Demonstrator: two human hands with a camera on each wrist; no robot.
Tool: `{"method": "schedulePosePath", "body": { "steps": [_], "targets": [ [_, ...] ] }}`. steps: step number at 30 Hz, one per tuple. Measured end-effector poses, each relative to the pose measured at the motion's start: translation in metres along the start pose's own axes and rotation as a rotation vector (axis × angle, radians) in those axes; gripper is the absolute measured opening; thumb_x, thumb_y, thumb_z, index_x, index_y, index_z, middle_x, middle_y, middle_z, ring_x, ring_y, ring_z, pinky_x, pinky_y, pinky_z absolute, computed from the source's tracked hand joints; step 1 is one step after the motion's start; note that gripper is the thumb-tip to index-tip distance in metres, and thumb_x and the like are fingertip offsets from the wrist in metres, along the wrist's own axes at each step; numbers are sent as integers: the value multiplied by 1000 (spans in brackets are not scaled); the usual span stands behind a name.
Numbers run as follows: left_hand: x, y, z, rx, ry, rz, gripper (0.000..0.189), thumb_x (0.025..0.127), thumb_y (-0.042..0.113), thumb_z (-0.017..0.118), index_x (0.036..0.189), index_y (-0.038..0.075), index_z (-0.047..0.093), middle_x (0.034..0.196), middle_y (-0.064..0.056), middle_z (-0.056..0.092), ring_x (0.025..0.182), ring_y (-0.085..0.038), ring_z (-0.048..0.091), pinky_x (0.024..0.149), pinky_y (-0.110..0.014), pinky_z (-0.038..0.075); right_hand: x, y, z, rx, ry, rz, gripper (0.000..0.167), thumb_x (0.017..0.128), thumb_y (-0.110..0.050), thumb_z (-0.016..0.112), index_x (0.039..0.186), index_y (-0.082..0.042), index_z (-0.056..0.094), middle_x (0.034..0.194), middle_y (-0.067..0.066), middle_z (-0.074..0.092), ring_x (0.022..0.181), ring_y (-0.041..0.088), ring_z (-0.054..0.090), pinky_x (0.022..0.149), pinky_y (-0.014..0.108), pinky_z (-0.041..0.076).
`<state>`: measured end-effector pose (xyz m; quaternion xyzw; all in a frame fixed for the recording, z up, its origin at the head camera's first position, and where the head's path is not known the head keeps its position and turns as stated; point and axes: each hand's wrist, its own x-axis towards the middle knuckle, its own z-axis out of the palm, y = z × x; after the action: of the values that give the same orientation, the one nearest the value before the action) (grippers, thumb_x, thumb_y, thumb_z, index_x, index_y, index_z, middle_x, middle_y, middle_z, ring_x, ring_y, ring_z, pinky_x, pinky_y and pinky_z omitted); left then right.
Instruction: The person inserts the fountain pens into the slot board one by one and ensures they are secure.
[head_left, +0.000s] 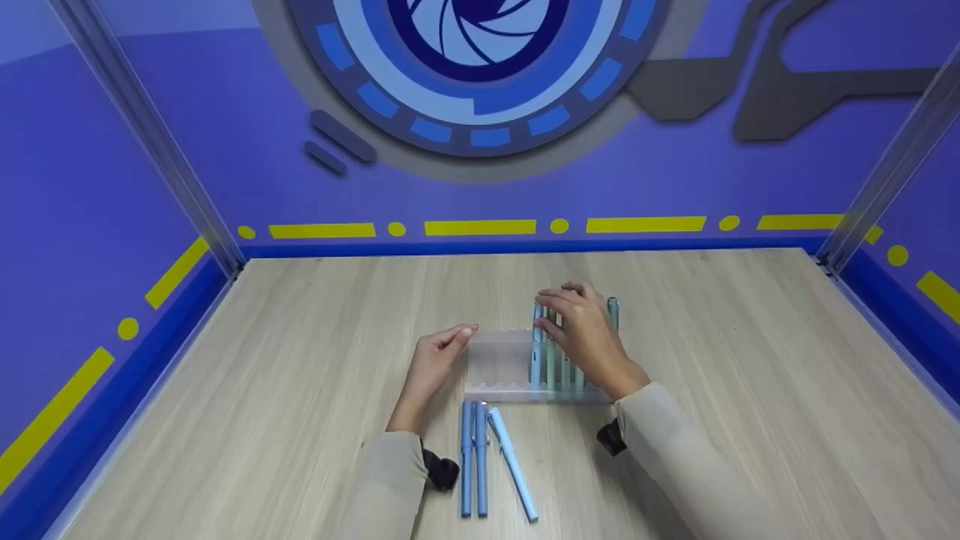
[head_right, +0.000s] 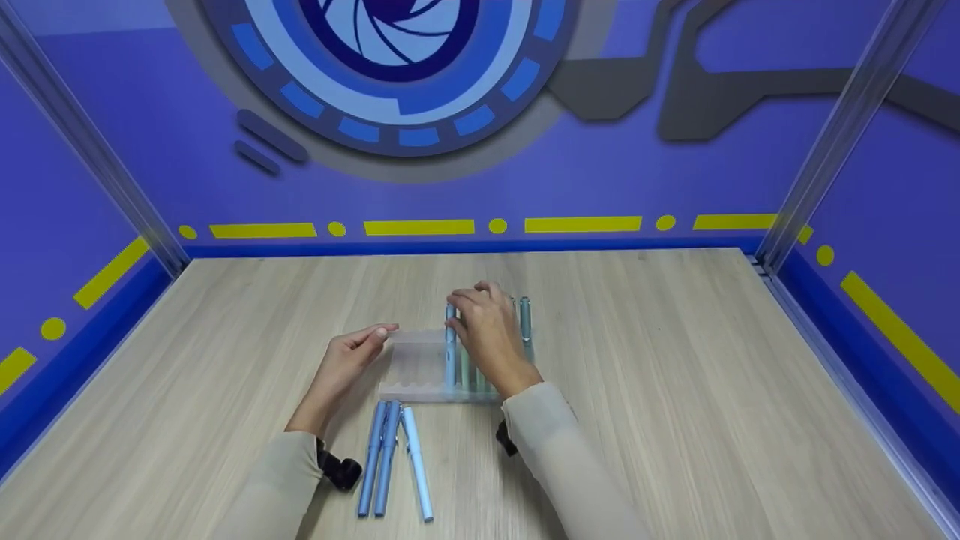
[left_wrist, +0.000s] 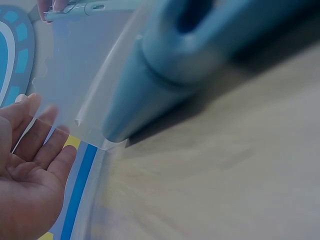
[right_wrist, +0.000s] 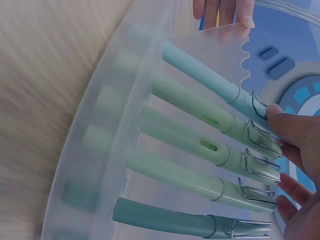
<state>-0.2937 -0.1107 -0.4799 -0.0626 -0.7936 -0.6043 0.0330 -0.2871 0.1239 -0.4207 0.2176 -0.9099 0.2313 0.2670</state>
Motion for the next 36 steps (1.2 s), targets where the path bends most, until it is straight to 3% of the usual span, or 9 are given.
{"method": "schedulePosePath", "body": {
  "steps": [10,22,30,36],
  "targets": [
    [0,0,-1,-3,-5,2,34,98,32,55,118,8,68,126,-9,65,125,-24,57,107,-39,45,1,-3,4,-33,20,11,32,81,-15,77,112,-9,71,115,6,71,119,33,54,102,53,41],
    [0,-1,1,-22,-1,-25,33,97,32,56,119,11,68,128,-6,64,126,-23,56,108,-38,44,-2,-4,5,-31,0,46,37,83,-20,75,118,-10,68,123,6,66,122,29,51,106,51,40],
    [0,1,2,-11,11,-17,34,97,32,56,118,8,69,125,-9,66,124,-24,57,105,-38,47,-7,-9,1,44,61,34,40,84,-18,75,121,-9,65,122,6,66,120,28,52,107,51,40],
    [0,1,2,-6,13,-29,34,97,32,56,118,9,69,126,-8,65,124,-24,57,105,-37,47,-14,-17,-2,123,100,-10,38,83,-13,75,119,-7,65,117,7,65,113,24,57,98,40,51]
  ]
}}
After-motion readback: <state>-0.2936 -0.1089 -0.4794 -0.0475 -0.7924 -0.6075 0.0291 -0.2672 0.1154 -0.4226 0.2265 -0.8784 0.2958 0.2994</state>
